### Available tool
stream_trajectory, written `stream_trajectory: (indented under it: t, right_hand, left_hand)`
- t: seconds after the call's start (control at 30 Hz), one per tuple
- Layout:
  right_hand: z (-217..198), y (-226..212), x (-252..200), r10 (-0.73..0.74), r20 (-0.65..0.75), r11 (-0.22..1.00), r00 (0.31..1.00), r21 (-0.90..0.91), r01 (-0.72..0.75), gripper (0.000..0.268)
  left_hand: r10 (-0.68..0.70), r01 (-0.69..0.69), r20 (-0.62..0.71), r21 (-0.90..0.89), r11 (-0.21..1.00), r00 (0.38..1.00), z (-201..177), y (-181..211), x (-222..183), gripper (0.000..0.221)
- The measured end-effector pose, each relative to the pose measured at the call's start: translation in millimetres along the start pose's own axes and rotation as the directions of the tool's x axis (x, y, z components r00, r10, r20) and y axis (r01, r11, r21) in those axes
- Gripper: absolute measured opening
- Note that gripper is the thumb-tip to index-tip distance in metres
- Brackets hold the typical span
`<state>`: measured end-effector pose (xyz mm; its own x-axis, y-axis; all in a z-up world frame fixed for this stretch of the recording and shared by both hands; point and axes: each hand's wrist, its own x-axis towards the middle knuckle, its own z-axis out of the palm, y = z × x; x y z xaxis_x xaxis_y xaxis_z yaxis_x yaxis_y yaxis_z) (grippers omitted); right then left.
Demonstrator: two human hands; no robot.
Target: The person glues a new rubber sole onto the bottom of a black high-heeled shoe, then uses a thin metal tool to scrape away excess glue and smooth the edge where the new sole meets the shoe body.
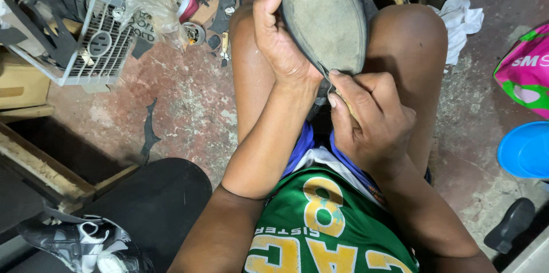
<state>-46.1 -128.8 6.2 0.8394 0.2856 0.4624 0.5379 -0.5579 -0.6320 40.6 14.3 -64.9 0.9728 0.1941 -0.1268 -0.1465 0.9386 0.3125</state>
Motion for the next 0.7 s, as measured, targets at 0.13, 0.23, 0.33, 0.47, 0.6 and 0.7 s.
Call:
stream_trajectory:
  t: [0.13,0.23,0.33,0.47,0.6,0.7]
  right_hand:
    - [-0.8,-2.2,-2.4,0.026,0.002,1.0,1.0,-0.011,-0.026,0.029]
    - [-0.8,-0.9,-3.3,0.033,0.009,0.999,0.999,-0.025,-0.033,0.031]
    - [-1.2,1.8,-2.6,0.029,0.016,0.999,0.999,-0.029,-0.028,0.033]
    - [-0.1,3.2,-3.2,0.06,0.013,0.997,0.998,-0.041,-0.059,0.035]
    - [4.2,6.7,-5.2,0.074,-0.004,0.997,0.997,-0.007,-0.074,0.033]
    - [8.5,9.9,-6.8,0.089,-0.014,0.996,0.996,0.005,-0.089,0.032]
  left_hand:
    - [0.006,-0.006,-0.019,0.006,1.0,1.0,0.7,-1.6,-0.9,0.043]
    - [0.014,-0.014,-0.014,0.016,1.0,1.0,-0.5,-4.5,-1.3,0.043]
    - [0.015,-0.015,-0.008,0.042,0.999,1.0,0.4,-5.3,-1.0,0.045]
    - [0.044,-0.043,-0.002,0.095,0.995,0.999,0.9,-8.1,0.5,0.055]
    - [-0.036,0.035,0.016,0.095,0.995,0.999,-2.8,-13.4,4.1,0.06]
    - [-0.086,0.086,-0.003,0.037,0.996,0.996,-5.1,-19.3,5.4,0.058]
